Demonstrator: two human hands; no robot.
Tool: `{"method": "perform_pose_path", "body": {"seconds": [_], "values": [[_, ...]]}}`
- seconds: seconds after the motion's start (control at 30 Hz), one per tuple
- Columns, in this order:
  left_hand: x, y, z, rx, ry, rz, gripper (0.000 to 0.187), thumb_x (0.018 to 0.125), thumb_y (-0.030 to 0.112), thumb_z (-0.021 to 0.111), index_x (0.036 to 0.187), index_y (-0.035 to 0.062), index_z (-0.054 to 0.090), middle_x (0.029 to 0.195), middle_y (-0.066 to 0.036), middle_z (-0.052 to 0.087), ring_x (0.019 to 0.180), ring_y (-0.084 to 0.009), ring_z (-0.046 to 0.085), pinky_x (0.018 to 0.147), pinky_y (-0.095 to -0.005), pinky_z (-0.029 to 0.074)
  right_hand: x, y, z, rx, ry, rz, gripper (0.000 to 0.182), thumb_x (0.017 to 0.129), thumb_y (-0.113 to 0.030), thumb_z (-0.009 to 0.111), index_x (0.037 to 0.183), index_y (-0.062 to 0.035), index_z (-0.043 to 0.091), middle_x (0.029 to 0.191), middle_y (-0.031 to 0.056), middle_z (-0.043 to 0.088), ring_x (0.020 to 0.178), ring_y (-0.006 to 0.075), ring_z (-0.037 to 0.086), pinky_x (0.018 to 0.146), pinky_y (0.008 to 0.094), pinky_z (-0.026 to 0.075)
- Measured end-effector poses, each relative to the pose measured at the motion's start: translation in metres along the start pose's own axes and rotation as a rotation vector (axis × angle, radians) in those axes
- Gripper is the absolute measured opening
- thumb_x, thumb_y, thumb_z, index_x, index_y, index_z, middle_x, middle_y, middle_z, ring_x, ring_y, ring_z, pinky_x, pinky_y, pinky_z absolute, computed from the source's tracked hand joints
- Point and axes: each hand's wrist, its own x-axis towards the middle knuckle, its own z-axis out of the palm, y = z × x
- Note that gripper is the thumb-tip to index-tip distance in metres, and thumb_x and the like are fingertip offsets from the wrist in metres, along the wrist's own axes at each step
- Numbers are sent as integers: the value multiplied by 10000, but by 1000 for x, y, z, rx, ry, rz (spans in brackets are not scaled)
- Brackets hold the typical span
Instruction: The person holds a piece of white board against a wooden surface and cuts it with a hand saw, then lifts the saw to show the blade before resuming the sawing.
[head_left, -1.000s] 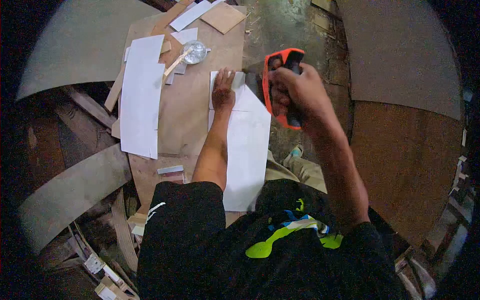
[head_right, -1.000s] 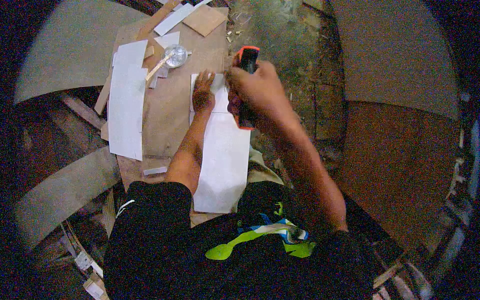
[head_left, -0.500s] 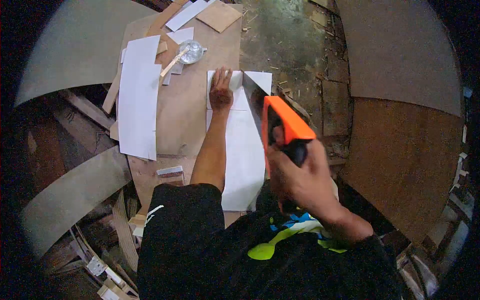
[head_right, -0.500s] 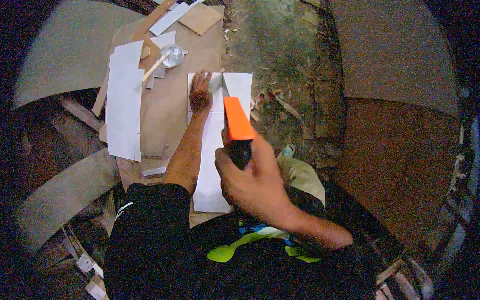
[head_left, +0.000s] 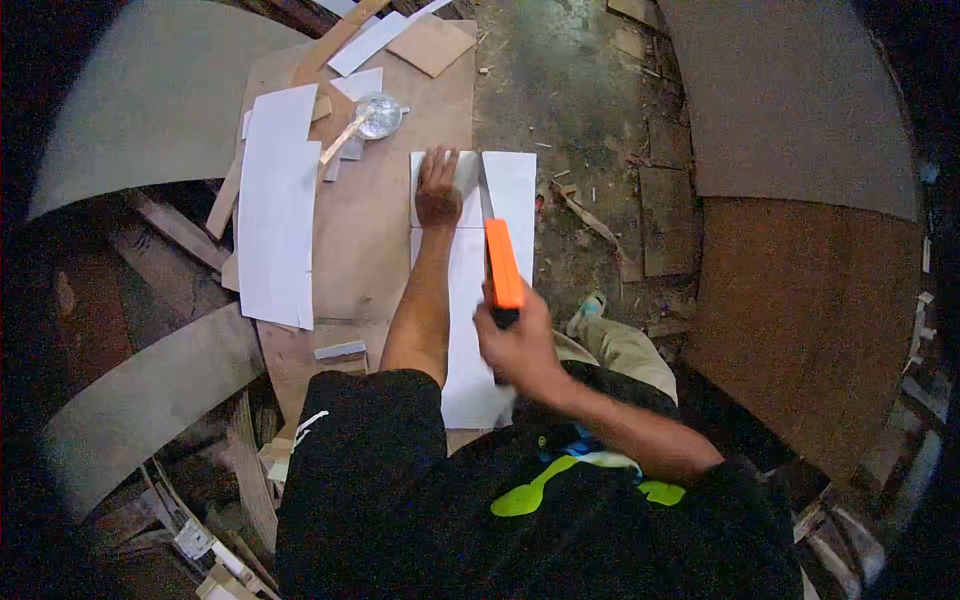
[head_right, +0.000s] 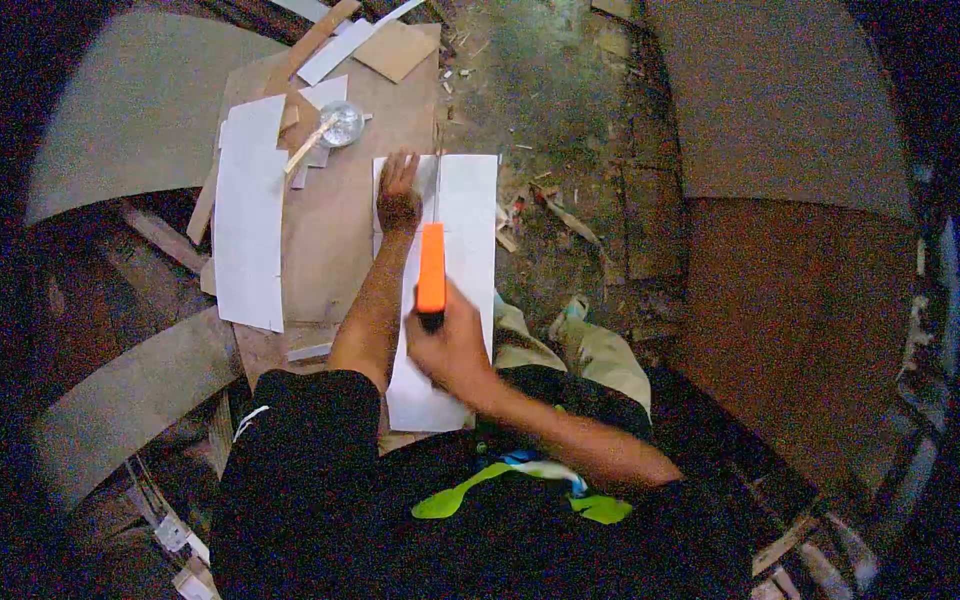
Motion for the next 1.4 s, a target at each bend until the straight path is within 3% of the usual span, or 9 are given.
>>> {"method": "perform_pose_path", "body": {"seconds": [0.13,0.23,0.43,0.63,0.93,1.03,1.17,1.3,1.4], "values": [[2,2,-5,0,-3,-9,629,730,-52,462,1344,73,509,1403,-149,466,1353,-325,360,1146,-411,269,11,-5,0,95,20,239,184,783,0,619,944,-5,529,733,47,512,700,118,515,652,286,451],[0,-4,0,18,-14,-3,631,735,-48,457,1352,76,501,1409,-150,460,1357,-321,354,1147,-413,265,-28,-16,-1,106,53,-69,181,781,-10,622,937,-14,531,754,55,526,710,139,526,660,298,462],[-2,1,-5,24,-27,-5,625,744,-47,451,1354,78,499,1409,-149,462,1357,-319,356,1148,-411,263,48,54,0,-23,99,-84,116,781,-52,597,863,-9,527,667,51,500,620,148,481,579,321,432],[1,6,-9,14,-30,-18,625,733,-34,453,1348,70,506,1409,-152,461,1349,-326,362,1151,-407,260,-18,-37,-5,57,32,-84,143,781,-43,611,888,-5,525,697,47,511,640,134,476,589,306,416],[3,-1,-1,47,2,-1,608,710,-34,460,1303,68,551,1392,-142,479,1335,-317,383,1141,-408,286,-10,-19,-33,93,99,147,163,803,-58,624,933,4,549,718,26,525,671,114,494,626,293,432],[3,-3,-1,57,16,11,597,710,-40,467,1289,69,561,1384,-135,486,1334,-303,388,1134,-403,301,-8,-29,-29,98,37,116,162,816,-62,618,933,-9,519,696,17,518,638,105,503,589,284,433],[-2,0,-1,60,-16,-13,596,713,-49,471,1289,76,561,1387,-132,486,1336,-297,386,1137,-399,298,2,-96,-37,197,-108,368,170,837,-62,601,942,-41,469,644,-3,489,514,94,488,465,273,409],[4,0,-3,63,7,-3,596,719,-54,469,1293,80,558,1396,-133,478,1339,-296,382,1152,-398,270,-21,-106,-34,162,-53,206,170,851,-51,602,945,-54,460,610,-25,461,454,90,460,401,269,375],[4,0,-3,55,-2,-9,590,724,-50,468,1295,70,552,1401,-138,473,1342,-303,376,1155,-400,261,-44,-114,-39,127,-59,192,178,849,-49,619,953,-49,474,666,-13,467,591,84,472,512,260,398]]}}
